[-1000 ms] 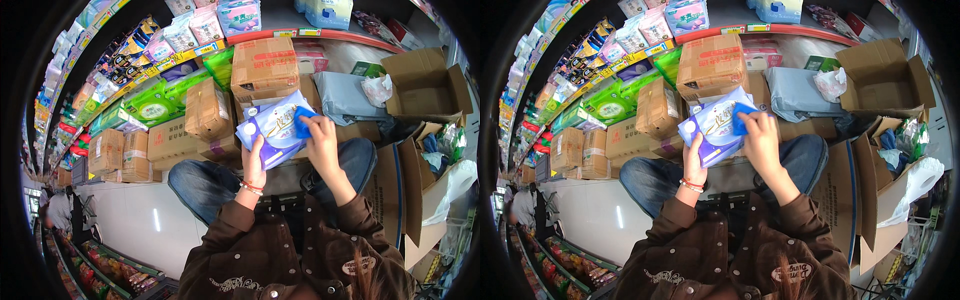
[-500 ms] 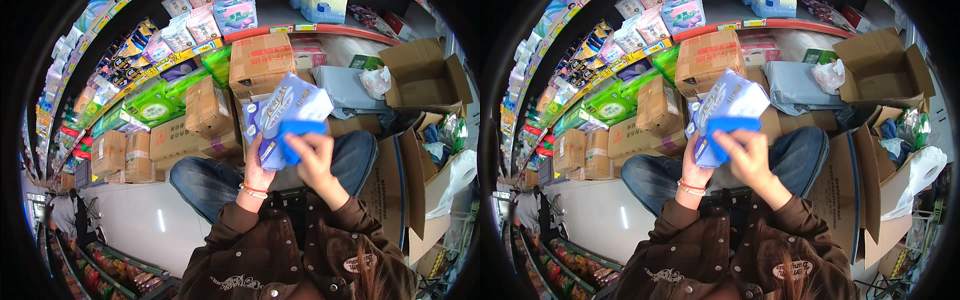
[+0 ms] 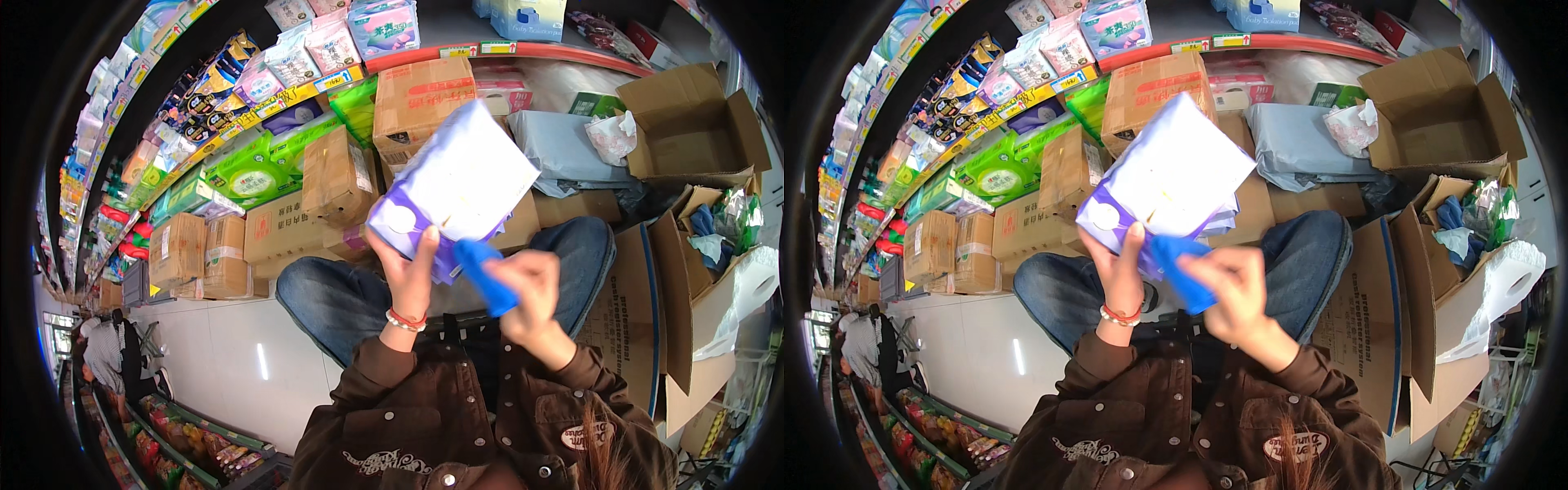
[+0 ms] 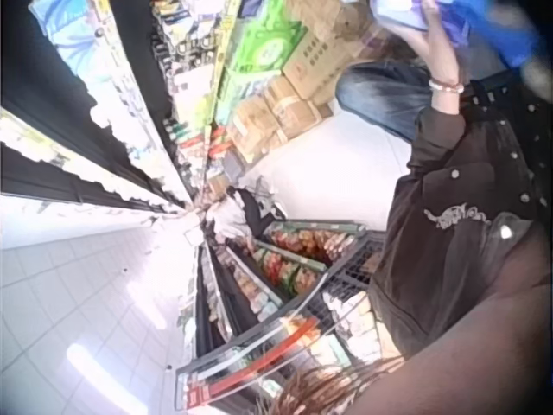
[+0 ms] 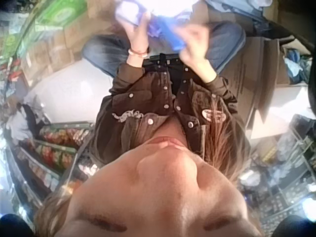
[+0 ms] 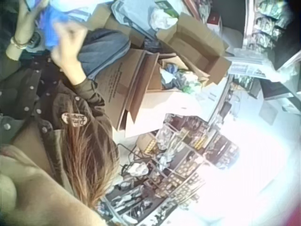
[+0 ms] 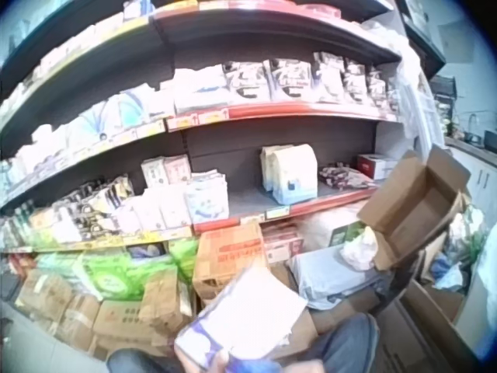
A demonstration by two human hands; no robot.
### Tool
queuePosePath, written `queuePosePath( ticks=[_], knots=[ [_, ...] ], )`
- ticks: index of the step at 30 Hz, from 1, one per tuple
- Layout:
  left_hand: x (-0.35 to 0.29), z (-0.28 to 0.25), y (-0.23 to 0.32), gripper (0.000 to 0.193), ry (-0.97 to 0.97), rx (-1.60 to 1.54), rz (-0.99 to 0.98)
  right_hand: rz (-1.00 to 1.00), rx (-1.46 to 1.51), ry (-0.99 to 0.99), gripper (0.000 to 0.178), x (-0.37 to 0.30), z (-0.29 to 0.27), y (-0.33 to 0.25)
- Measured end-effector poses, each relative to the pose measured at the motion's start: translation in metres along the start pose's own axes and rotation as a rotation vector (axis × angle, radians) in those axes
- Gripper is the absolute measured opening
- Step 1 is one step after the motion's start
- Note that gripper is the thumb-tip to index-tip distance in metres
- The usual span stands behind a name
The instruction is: The person wipes the packaging of multiple sanitary pad packs with a blue cloth, then places them on a shelf. The person handles each pack individually, wiping all sides before stacking them.
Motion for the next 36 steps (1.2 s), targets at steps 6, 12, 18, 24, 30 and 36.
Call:
queuePosePath(
  ticks=[6, 12, 18, 24, 30, 36],
  knots=[
    [-0.021, 0.021, 0.028, 0.061, -0.324, 0.715, 0.622, -0.148, -0.104, -0.004, 0.039, 0.060, -0.026, -0.018],
    [-0.035, 0.022, 0.032, 0.044, -0.376, 0.671, 0.759, -0.207, -0.283, -0.265, 0.038, 0.060, -0.009, -0.010],
    [-0.042, 0.005, 0.032, 0.068, -0.453, 0.611, 0.697, 0.065, -0.402, -0.119, 0.046, 0.054, -0.049, 0.068],
    [-0.038, -0.022, 0.020, 0.071, -0.289, 0.220, 0.157, 0.689, 0.344, 0.308, 0.029, 0.008, -0.058, 0.116],
    [-0.040, -0.029, -0.011, 0.082, -0.237, -0.316, -0.353, 1.132, 1.244, 0.270, 0.042, -0.089, 0.022, 0.127],
    [-0.038, -0.034, -0.026, 0.078, -0.260, -0.177, -0.299, 1.336, 1.533, 0.343, 0.046, -0.090, 0.055, 0.070]
  ],
)
Point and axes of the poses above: each hand's wrist, its own x-axis towards the middle knuckle, its own z-axis out of the palm, y = z × x, the point moved 6 cm from there along x, towards the middle knuckle, and after that the axes turned 5 degrees about -z, right-handed, at the moved point
